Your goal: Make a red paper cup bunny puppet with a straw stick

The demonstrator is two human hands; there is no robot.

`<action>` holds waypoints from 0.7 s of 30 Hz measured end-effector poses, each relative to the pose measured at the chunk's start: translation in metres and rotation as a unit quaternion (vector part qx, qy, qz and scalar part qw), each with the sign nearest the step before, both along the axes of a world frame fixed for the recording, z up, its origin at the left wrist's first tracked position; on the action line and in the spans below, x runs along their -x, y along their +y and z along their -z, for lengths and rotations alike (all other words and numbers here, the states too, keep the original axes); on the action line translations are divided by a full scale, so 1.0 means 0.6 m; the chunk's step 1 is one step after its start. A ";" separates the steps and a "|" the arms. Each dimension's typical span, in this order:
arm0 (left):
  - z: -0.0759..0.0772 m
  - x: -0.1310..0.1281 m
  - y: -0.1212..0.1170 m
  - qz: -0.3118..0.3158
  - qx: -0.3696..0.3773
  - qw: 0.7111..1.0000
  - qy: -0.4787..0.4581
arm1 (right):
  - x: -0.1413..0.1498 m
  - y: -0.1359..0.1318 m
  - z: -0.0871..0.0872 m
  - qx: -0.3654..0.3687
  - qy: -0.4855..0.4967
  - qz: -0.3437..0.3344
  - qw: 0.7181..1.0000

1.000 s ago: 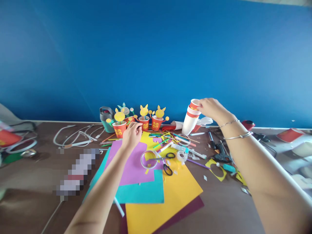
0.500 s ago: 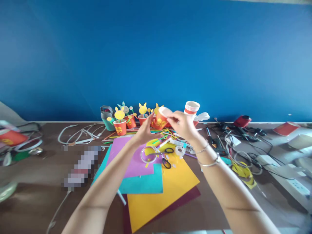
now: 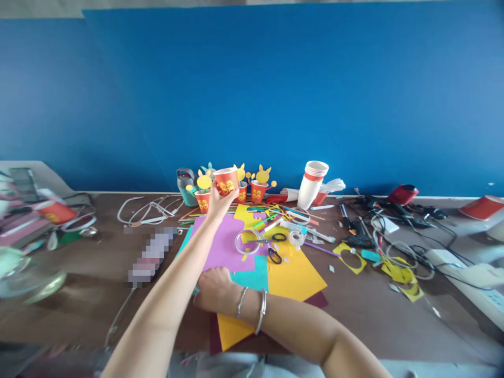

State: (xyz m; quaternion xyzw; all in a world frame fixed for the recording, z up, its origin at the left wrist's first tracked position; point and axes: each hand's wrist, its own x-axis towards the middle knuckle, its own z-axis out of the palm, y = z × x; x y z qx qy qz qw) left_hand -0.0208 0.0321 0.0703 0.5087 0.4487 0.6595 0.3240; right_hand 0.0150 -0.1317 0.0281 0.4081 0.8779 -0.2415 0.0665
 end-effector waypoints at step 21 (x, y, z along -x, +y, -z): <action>0.139 -0.022 -0.073 0.119 0.092 0.985 -0.087 | -0.311 0.137 0.068 -0.216 0.115 0.110 0.964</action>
